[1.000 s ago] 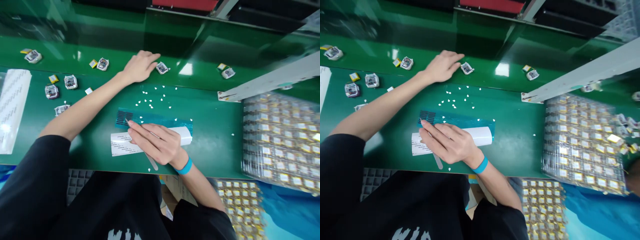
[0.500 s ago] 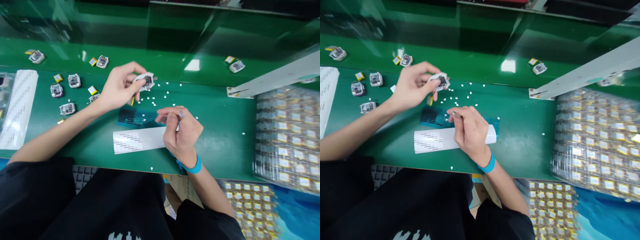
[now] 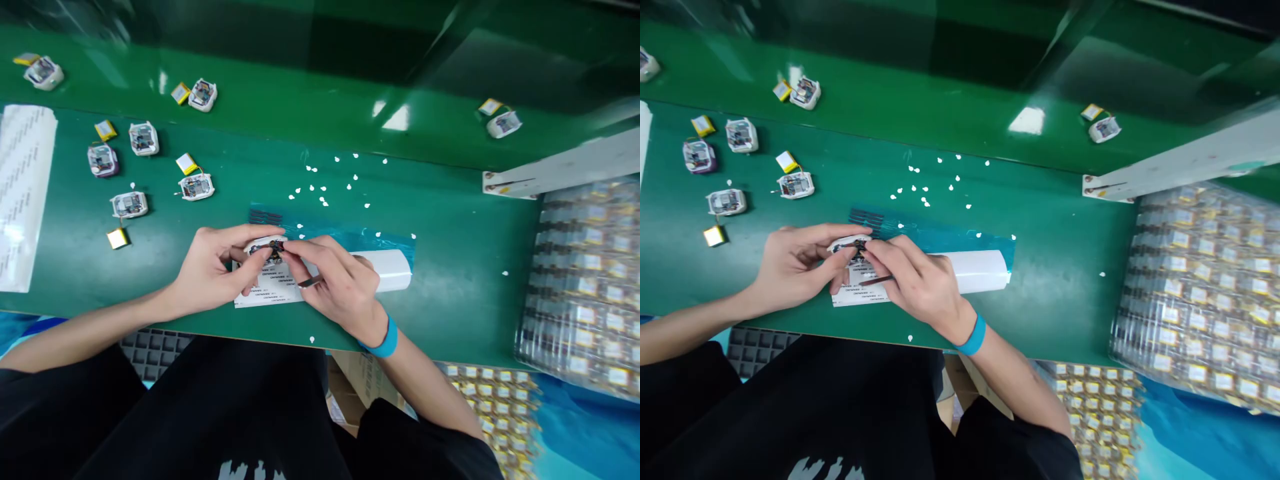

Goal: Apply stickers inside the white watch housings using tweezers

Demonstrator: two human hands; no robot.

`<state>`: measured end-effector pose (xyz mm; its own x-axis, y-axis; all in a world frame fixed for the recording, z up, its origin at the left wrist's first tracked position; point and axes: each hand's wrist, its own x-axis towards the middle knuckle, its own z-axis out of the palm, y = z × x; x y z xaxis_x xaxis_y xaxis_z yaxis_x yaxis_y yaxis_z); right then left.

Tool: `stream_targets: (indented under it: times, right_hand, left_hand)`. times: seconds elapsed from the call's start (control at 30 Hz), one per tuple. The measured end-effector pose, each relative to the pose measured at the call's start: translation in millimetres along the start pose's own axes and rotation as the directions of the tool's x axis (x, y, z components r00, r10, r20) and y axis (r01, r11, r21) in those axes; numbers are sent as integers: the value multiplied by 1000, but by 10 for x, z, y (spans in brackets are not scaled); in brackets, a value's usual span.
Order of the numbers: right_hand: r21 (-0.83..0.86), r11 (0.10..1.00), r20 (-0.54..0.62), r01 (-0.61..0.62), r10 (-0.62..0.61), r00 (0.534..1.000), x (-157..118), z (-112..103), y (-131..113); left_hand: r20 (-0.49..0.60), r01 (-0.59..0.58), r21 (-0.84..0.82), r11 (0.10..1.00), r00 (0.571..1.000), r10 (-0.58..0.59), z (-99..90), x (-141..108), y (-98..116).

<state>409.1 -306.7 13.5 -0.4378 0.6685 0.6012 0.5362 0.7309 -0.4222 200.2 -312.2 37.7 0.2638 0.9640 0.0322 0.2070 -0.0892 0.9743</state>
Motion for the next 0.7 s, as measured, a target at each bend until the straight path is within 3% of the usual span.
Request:
stream_targets:
  times: [0.13,0.27,0.4,0.47,0.6,0.7]
  right_hand:
    - [-37,999,43,17,-16,999,-22,-5,-8]
    - [-48,998,107,41,-36,994,-6,-15,-14]
    - [-101,986,232,130,-104,967,37,-38,-8]
    - [-73,992,245,107,-86,966,43,-39,4]
    - [115,992,134,-45,29,991,48,-18,29]
    - [159,984,91,-84,70,993,63,-4,33]
  left_hand:
    - [-13,-75,140,987,997,77,-7,-23,9]
    - [6,-202,371,906,976,216,-19,-56,-3]
    - [23,-261,469,844,959,284,-25,-81,-36]
    - [24,-251,468,847,962,272,-36,-70,-39]
    - [12,-189,422,887,979,202,-63,-17,-9]
    - [38,-155,364,918,988,151,-72,9,0]
